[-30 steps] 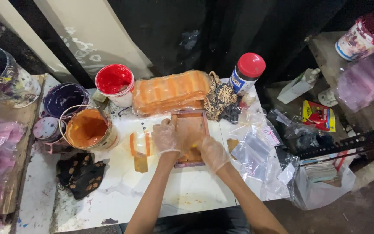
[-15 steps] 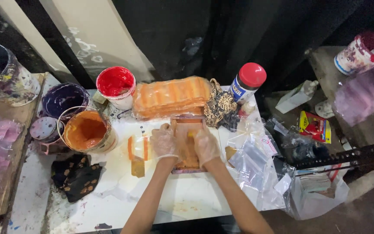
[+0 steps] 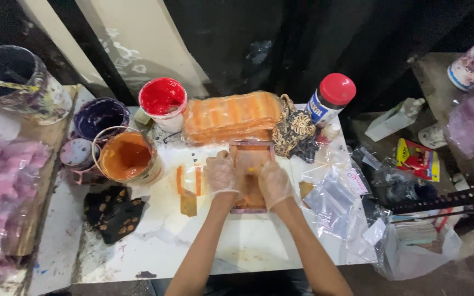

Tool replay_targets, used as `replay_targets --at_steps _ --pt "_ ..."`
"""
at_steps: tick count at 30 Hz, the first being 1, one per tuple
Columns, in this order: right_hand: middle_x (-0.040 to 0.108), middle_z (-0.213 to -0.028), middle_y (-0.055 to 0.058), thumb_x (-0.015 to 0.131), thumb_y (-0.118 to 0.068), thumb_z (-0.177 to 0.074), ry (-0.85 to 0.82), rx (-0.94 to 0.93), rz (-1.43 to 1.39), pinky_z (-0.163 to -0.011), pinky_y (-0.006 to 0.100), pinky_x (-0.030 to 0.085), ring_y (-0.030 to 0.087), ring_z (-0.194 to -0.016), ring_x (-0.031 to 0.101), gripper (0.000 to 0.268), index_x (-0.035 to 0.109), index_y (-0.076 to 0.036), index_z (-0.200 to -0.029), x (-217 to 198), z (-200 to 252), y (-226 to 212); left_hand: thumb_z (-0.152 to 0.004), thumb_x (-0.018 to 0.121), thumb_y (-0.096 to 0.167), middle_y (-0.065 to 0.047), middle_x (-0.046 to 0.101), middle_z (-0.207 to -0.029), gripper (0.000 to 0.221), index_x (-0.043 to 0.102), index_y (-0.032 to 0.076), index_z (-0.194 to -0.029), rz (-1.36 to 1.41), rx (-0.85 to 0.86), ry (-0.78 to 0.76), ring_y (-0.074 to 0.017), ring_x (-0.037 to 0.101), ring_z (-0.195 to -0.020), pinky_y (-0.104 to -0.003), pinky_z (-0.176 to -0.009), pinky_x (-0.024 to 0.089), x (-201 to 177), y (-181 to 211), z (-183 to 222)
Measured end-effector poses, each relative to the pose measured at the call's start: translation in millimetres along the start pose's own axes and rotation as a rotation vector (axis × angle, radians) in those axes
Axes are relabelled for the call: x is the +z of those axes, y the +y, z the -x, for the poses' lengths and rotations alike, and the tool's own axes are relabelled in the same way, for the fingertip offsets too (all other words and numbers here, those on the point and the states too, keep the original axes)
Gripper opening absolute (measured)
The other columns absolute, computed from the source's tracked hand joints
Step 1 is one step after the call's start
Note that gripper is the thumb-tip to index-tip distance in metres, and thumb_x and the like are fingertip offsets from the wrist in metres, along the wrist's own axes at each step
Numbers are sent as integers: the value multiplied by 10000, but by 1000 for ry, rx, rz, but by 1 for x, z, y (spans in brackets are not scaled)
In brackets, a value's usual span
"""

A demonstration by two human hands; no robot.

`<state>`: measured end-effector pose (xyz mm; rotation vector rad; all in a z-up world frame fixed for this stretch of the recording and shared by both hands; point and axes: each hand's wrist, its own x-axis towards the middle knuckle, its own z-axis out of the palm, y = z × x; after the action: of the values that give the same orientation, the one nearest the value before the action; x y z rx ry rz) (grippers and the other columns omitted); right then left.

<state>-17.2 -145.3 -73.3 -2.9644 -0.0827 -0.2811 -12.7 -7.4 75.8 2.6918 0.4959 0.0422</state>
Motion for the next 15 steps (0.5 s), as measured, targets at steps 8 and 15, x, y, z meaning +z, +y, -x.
replay_targets --at_steps 8,15 --pt "634 -716 91 670 -148 -812 426 -316 41 -1156 498 428 288 -821 669 118 742 -173 -722 43 -19 -2 -859 696 491 -48 656 -943 293 721 319 -1095 -27 -27 -16 -346 726 -848 -403 -755 610 57 -17 -19" --pt "653 -830 -40 672 -80 -822 -4 -116 115 -701 311 572 184 -838 669 194 742 -249 -759 21 71 9 -907 643 447 -116 680 -948 259 742 319 -1109 42 -30 -55 -404 739 -850 -413 -772 618 5 1 -7"
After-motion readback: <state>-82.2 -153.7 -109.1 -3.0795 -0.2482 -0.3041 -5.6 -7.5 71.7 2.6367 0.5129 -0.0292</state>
